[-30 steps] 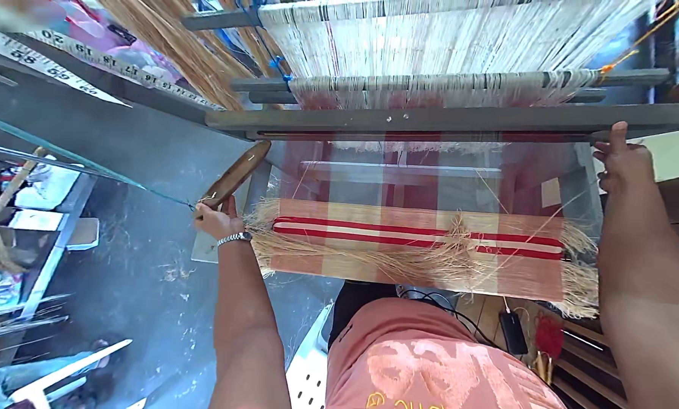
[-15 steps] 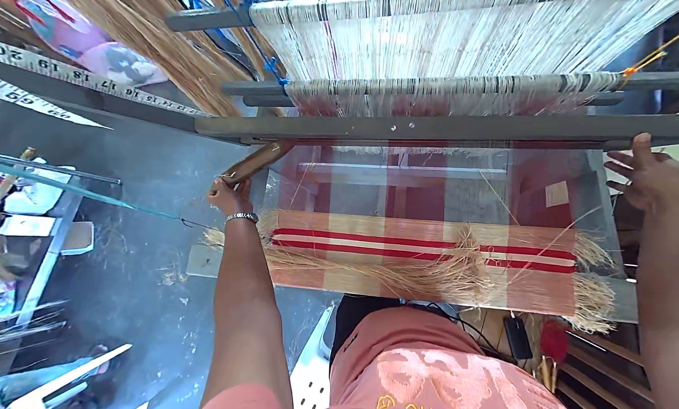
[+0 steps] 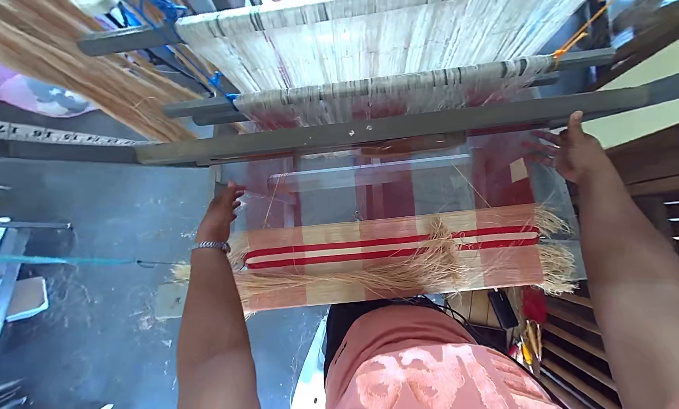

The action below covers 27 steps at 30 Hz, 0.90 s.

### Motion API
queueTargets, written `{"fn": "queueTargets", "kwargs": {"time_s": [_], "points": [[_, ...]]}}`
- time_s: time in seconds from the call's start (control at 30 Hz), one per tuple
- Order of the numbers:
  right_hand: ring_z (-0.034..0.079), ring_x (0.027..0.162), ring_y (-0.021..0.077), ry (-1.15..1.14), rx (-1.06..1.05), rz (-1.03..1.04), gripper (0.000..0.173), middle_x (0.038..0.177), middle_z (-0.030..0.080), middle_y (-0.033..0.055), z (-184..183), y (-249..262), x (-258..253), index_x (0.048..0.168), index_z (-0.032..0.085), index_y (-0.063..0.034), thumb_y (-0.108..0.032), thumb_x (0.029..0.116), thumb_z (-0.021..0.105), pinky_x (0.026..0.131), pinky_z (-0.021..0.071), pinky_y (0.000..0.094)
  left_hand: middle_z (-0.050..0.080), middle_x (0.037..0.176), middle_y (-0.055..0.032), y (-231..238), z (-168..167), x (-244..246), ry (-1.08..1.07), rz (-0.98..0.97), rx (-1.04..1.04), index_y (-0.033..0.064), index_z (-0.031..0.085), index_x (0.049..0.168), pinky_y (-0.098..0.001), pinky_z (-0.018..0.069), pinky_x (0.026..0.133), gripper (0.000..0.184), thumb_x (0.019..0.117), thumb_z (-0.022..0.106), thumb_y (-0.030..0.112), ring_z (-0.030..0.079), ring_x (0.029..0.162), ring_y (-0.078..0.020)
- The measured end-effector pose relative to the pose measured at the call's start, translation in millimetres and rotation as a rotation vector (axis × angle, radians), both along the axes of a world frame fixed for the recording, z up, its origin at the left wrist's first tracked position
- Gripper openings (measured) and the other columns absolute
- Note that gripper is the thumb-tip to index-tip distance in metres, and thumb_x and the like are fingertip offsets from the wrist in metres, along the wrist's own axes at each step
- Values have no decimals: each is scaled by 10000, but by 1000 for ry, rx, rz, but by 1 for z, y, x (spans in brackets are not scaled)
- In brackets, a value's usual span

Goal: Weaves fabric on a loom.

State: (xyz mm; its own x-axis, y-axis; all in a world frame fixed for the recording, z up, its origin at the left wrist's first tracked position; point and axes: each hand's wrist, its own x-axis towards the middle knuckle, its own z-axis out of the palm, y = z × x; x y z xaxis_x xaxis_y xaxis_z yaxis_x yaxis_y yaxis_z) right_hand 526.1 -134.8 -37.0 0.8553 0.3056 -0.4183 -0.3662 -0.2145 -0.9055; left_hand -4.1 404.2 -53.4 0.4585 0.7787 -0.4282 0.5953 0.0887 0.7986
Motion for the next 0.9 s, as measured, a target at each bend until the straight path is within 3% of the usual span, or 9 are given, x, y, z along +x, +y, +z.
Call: {"fn": "queueTargets", "kwargs": {"time_s": [0.13, 0.2, 0.27, 0.33, 0.47, 0.53, 0.63, 0.77, 0.9], "points": [[664, 1189, 271, -7, 9, -37, 742, 1464, 546, 128, 0, -3, 3, 1543, 322, -82, -639, 1054, 356, 949, 587, 457, 688, 1284, -126, -9, -14, -20, 23, -34, 23, 60, 425, 1432, -442, 553, 928, 486, 1062, 527, 358, 696, 1107, -233], [663, 1179, 269, -18, 15, -60, 738, 1451, 552, 135, -3, -8, 6, 1535, 351, -87, -635, 1044, 407, 952, 589, 462, 718, 1204, -148, -23, -16, -26, 4, -65, 31, 15, 394, 1450, -389, 582, 906, 477, 1055, 547, 233, 731, 1015, -208], [675, 1151, 266, -25, 58, -85, 731, 1412, 578, 139, -9, -15, 9, 1529, 369, -90, -606, 1027, 495, 937, 600, 443, 705, 1180, -169, -34, -19, -37, -6, -105, 76, -19, 455, 1435, -367, 581, 927, 447, 1038, 541, 168, 723, 1002, -189], [693, 1099, 248, -30, 126, -124, 636, 1360, 601, 137, -19, -21, 12, 1484, 392, -58, -451, 1029, 600, 908, 615, 406, 712, 1168, -151, -37, -24, -50, 9, -165, 139, -15, 557, 1367, -344, 559, 941, 376, 1033, 518, 153, 706, 1015, -153], [726, 937, 198, -41, 144, -260, 435, 1172, 644, 141, -32, -16, 3, 1358, 403, 14, -141, 1024, 634, 839, 631, 350, 694, 1190, -156, -45, -25, -63, 86, -179, 226, -17, 662, 1227, -388, 501, 982, 297, 1051, 528, 180, 653, 1068, -165], [738, 874, 205, -30, 122, -338, 416, 1136, 642, 155, -26, -12, -5, 1349, 392, 22, -103, 1025, 622, 789, 646, 353, 697, 1124, -146, -47, -26, -66, 112, -143, 256, -26, 669, 1172, -367, 502, 946, 298, 1058, 530, 211, 642, 1010, -135], [739, 876, 251, -65, 138, -414, 403, 1221, 604, 190, -13, -24, -17, 1414, 341, 17, -69, 1058, 511, 764, 654, 389, 683, 1031, -106, -49, -28, -68, 110, -102, 275, -16, 672, 1134, -327, 498, 882, 302, 1055, 552, 249, 615, 916, -87], [743, 870, 260, -188, 73, -529, 473, 1214, 615, 202, 0, -82, -38, 1462, 306, 11, -67, 1052, 529, 766, 656, 400, 664, 1016, -93, -55, -29, -67, 80, -61, 271, -23, 660, 1130, -296, 496, 859, 296, 1054, 558, 244, 594, 885, -63], [725, 939, 270, -299, -22, -615, 550, 1294, 526, 212, 18, -151, -64, 1489, 256, 13, -83, 1043, 562, 794, 652, 410, 648, 1017, -109, -63, -23, -63, 91, -45, 276, -32, 648, 1128, -328, 494, 850, 322, 1050, 566, 270, 579, 881, -86]]}}
